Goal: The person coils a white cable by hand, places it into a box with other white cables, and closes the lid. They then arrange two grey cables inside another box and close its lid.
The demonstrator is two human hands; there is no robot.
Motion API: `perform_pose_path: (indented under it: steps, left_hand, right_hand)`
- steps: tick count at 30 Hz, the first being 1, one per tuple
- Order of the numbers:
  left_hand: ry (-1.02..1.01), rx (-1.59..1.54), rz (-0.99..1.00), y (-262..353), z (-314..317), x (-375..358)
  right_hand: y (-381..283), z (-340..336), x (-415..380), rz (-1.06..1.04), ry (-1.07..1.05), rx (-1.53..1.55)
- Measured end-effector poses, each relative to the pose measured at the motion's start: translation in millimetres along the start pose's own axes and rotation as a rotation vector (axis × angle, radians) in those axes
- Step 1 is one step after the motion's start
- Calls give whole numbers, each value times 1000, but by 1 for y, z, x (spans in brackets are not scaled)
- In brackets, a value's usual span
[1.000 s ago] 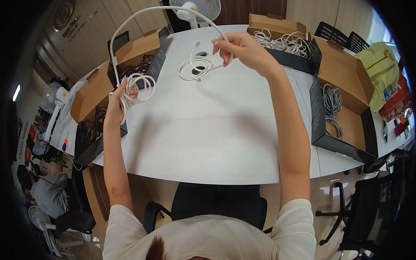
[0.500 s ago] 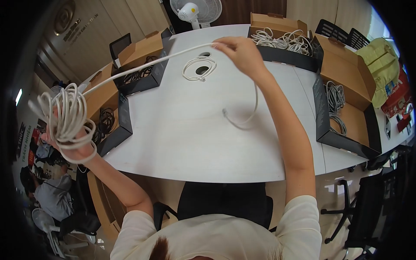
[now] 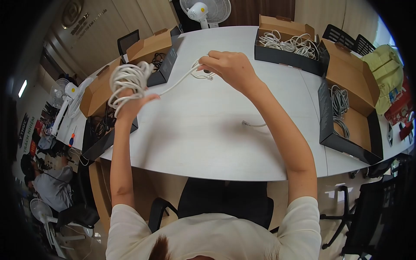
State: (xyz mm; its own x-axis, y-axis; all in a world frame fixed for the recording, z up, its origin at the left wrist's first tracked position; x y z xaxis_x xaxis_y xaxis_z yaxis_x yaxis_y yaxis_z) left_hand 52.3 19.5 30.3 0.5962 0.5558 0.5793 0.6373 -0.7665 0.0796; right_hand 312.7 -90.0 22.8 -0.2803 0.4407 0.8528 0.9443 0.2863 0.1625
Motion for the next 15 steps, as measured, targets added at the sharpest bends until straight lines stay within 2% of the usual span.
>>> perform_pose_path:
  steps: [1, 4, 7, 8, 12, 15]
  left_hand:
    - [-181, -41, -23, 5, 9, -5]
    - [-355, 217, 86, 22, 39, -25]
    - [-213, 151, 22, 10, 60, -25]
    - [-288, 121, -84, 3, 65, -26]
    - [6, 68, 79, 6, 43, -15]
    - [74, 165, -9, 2, 25, -5]
  right_hand:
    - [2, -1, 1, 7, 15, 12]
    - [-1, -2, 1, -39, -22, -8]
    - [-5, -1, 3, -20, -67, -18]
    - [-2, -1, 2, 9, -66, 21]
    - [17, 0, -2, 142, -74, 136]
    - [34, 10, -12, 300, -171, 141]
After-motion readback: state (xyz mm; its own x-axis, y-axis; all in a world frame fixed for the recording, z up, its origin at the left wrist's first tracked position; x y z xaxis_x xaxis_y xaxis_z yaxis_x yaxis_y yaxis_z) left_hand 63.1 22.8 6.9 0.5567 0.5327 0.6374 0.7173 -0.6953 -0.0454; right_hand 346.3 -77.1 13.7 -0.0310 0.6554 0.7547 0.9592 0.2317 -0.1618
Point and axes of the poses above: each hand's wrist, its own x-axis towards the middle knuckle, its own z-axis out of the palm, y = z × x, the point moved 3 cm from there along x, towards the middle knuckle, and after that the axes turned 2 degrees about -x, right-handed, at the moved point
